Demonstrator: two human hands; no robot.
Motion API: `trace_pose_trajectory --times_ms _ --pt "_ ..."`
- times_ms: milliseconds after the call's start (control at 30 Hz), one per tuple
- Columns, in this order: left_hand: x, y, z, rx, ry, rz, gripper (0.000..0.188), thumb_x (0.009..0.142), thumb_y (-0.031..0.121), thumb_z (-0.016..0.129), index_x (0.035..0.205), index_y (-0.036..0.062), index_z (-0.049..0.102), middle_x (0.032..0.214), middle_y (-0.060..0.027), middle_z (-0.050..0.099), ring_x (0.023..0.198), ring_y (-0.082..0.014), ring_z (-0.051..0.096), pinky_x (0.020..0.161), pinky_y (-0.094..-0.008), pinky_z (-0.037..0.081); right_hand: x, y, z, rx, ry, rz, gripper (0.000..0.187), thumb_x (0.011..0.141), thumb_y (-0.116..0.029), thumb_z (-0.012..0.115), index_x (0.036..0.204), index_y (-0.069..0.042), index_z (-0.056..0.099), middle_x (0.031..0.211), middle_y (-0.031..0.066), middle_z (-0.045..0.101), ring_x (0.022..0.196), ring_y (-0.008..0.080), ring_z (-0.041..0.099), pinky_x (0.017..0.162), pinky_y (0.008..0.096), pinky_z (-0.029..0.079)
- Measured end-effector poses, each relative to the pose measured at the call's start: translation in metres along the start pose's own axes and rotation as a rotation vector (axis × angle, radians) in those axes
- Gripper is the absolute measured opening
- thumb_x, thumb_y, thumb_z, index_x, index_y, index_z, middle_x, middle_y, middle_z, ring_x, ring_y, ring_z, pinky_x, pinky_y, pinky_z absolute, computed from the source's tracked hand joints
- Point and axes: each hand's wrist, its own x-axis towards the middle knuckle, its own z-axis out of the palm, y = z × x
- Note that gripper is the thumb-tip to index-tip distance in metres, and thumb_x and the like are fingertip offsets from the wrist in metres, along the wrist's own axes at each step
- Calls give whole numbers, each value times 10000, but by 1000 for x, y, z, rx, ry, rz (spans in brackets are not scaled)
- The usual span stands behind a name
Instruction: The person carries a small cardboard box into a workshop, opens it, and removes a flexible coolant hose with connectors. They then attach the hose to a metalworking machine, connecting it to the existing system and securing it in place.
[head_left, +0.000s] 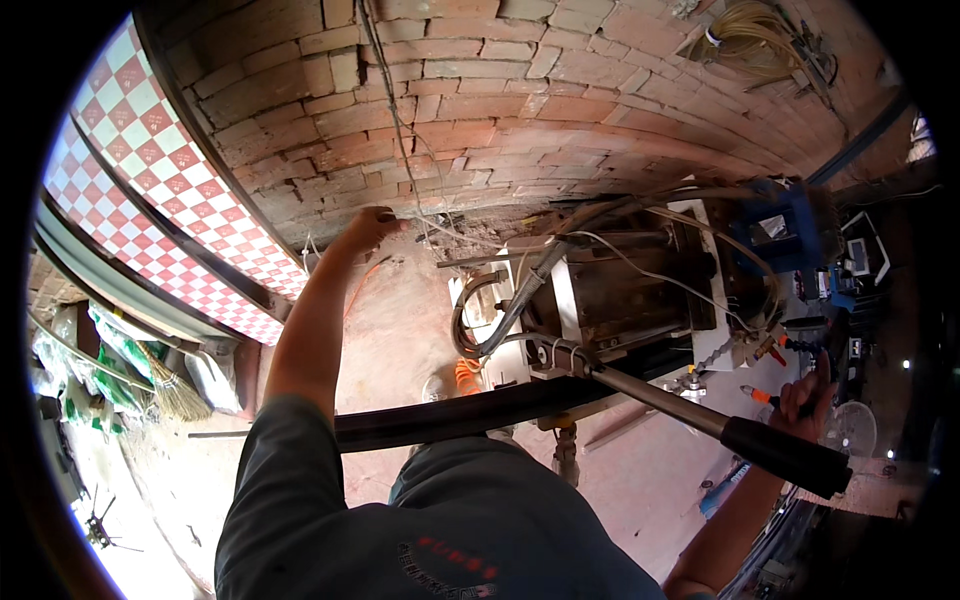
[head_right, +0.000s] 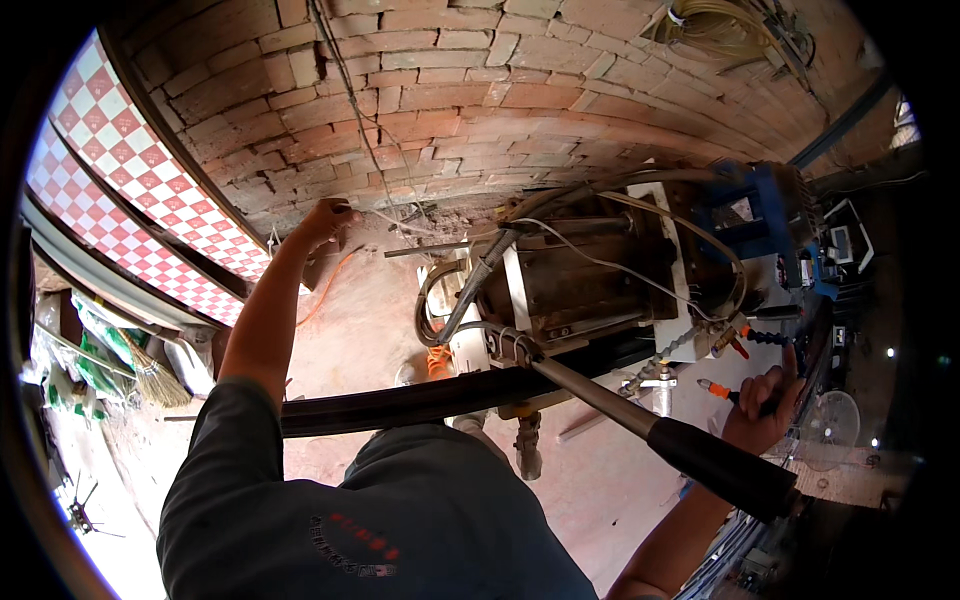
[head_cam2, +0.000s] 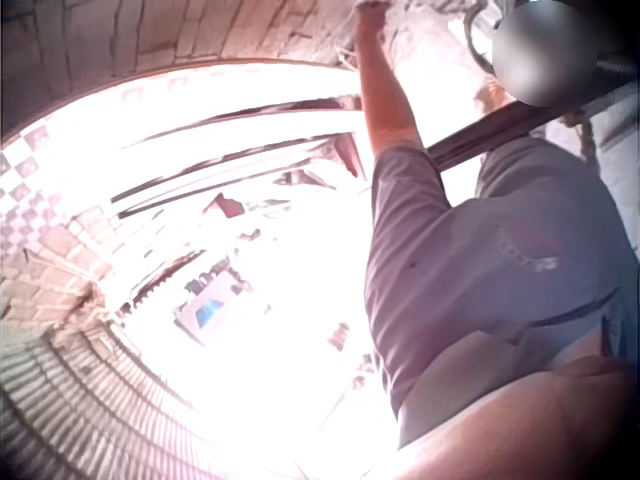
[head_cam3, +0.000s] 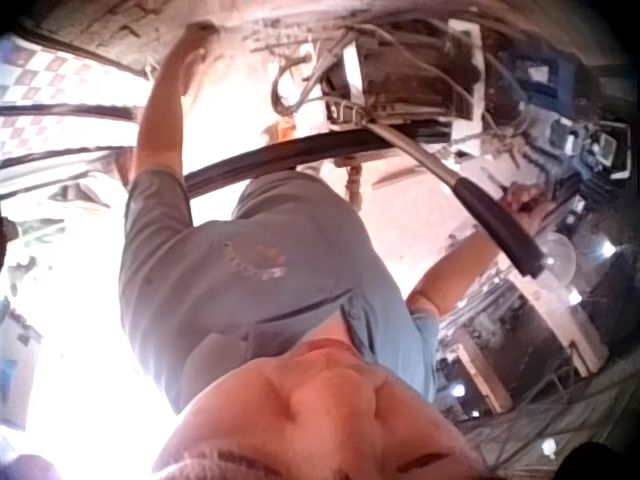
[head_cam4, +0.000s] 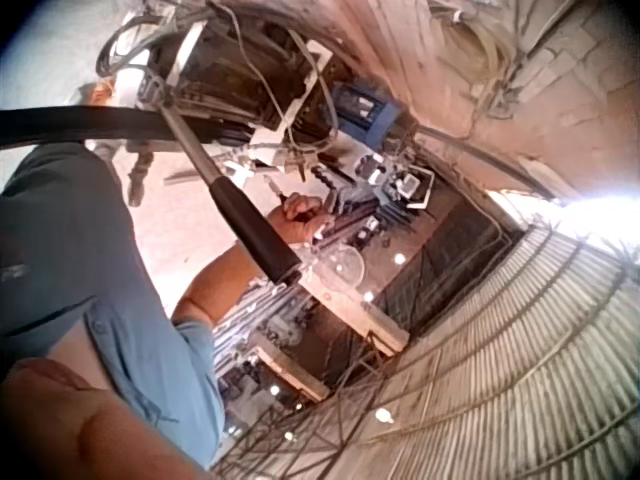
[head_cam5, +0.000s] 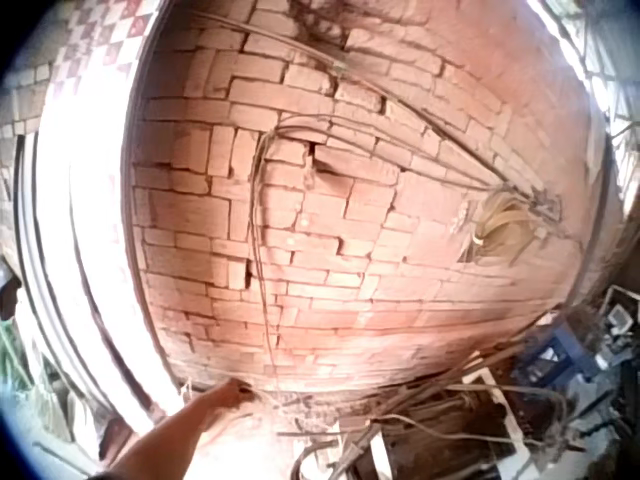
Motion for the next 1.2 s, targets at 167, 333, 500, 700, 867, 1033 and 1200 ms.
trace_pose_trajectory --times_ms 167,333,500,700,867,1033,1200 --pt "15 21 -7 -311 -57 0 555 881 612 693 767 80 581 585 55 403 520 -97 351 468 -294 308 1 -13 15 0 130 -44 540 1090 -363 416 1446 44 412 647 7 455 421 46 262 423 207 250" --pt "43 31 10 204 140 -108 859 900 832 364 698 23 570 695 -120 564 726 -270 568 784 -455 482 -3 -12 13 -41 85 -13 591 1086 -406 403 1467 44 388 627 -5 460 413 50 267 407 220 250" --pt "47 57 53 483 35 -126 989 942 792 196 968 -49 715 1088 -343 657 1124 -488 600 1010 -511 428 -24 12 4 -104 -47 102 648 1076 -470 382 1491 26 363 602 -14 438 403 58 291 386 219 266" --pt "65 48 55 612 -42 -108 1026 895 851 219 950 -38 728 1047 -301 685 1065 -456 640 979 -499 457 -19 17 9 -18 -67 65 783 1031 -622 329 1460 24 436 572 -3 432 401 77 289 397 239 277" --pt "54 47 43 861 -211 -27 1067 823 927 228 837 -39 681 876 -259 691 959 -406 677 900 -501 481 -14 12 2 -8 48 33 729 1052 -558 363 1452 47 438 591 2 435 432 82 295 410 241 256" --pt "36 25 34 715 -229 5 927 938 799 233 1268 -7 551 1165 -243 663 1095 -400 634 961 -502 463 -23 12 -13 -13 -78 101 596 1064 -502 386 1171 40 611 557 7 453 466 97 333 466 221 275" --pt "33 -48 41 639 -221 21 628 1030 570 382 1222 -1 561 1199 -253 646 1126 -420 618 940 -500 468 -32 13 -6 -14 -46 128 561 1059 -509 389 971 1 607 523 14 459 463 109 346 474 240 269"
